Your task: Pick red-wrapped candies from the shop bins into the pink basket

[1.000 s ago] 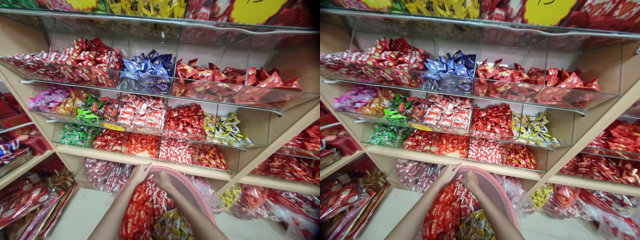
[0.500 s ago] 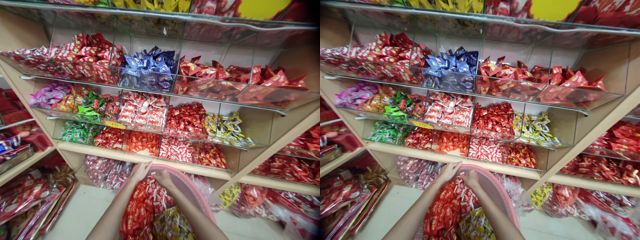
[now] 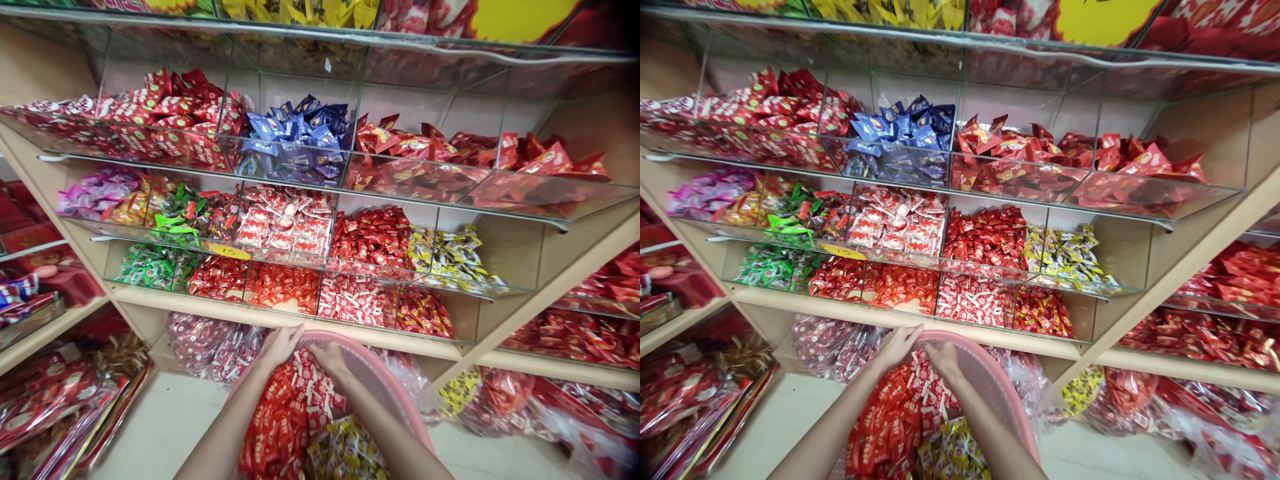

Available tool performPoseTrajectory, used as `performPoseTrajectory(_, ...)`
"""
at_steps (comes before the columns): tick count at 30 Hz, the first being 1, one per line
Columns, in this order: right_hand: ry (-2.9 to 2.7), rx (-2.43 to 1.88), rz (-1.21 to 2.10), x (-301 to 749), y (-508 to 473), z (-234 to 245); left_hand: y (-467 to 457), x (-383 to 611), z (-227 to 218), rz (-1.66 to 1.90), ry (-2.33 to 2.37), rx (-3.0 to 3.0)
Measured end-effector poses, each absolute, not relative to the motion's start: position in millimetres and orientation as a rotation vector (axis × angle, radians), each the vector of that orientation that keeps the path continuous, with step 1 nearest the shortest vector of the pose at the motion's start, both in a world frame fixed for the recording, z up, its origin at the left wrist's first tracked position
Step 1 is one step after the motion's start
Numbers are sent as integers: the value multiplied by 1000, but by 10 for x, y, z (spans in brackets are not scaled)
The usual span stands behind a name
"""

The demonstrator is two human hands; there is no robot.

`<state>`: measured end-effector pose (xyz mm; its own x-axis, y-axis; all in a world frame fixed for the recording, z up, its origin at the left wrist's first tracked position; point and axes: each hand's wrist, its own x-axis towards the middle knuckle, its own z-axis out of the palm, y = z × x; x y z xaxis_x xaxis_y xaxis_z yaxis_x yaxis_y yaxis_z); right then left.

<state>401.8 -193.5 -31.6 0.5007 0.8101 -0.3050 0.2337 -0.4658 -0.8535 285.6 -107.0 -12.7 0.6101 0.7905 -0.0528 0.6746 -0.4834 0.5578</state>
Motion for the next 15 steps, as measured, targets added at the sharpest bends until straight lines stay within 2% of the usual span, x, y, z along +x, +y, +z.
performPoseTrajectory(4, -966, -1915, 853, 4078, -1932, -188, -1053, 2856, -152, 299, 1156, 2318)
performPoseTrajectory(8, -1173, -1930, 458, 4467, -1932, 216, -1043, 2857, -169, 323, 1145, 2322)
performPoseTrajectory(12, -1228, -2360, 27, 4992, -1982, 584, -1053, 2857, -144, 313, 1154, 2293)
performPoseTrajectory(15, -1172, -2703, -28, 5240, -2005, 641, -1070, 2852, -103, 297, 1163, 2266)
